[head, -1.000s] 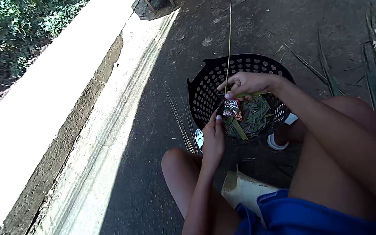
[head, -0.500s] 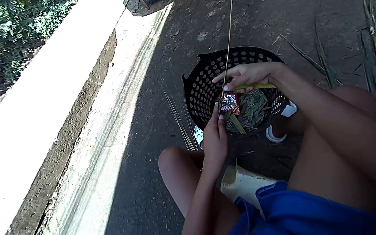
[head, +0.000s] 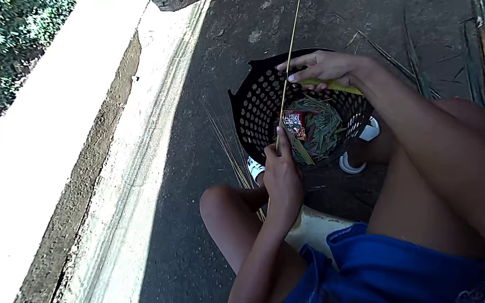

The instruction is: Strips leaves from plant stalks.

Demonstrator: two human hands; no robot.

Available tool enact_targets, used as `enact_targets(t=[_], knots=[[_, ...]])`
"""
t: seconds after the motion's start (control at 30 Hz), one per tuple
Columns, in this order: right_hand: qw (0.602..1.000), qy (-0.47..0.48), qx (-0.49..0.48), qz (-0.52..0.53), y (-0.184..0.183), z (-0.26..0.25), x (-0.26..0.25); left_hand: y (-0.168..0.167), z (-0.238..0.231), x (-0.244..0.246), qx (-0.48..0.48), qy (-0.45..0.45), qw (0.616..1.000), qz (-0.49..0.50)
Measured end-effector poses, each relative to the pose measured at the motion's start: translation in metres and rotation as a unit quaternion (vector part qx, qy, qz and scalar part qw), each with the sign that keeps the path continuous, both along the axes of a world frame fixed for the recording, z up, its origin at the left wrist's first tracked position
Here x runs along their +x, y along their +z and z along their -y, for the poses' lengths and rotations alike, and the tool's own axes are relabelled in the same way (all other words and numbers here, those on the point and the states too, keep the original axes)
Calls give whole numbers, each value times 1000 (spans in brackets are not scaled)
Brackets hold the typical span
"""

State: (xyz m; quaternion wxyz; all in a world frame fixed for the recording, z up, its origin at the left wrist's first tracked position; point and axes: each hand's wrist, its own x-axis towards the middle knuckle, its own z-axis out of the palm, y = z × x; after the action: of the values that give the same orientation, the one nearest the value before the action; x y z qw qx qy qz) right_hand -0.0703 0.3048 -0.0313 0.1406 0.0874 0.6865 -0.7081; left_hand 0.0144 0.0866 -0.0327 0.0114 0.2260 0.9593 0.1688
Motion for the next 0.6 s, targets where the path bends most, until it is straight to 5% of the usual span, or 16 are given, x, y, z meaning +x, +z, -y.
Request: enact_targets(t=[0.1, 0.3, 0.6], knots=[[999, -38, -10, 5, 0, -5, 0, 0, 0, 2, 3, -7, 1000, 9], [974, 202, -84, 52, -14, 31, 11, 4, 1, -2, 50, -13, 996, 69], [985, 167, 15, 38, -4, 19, 11, 9, 3, -11, 144, -13, 975, 167]])
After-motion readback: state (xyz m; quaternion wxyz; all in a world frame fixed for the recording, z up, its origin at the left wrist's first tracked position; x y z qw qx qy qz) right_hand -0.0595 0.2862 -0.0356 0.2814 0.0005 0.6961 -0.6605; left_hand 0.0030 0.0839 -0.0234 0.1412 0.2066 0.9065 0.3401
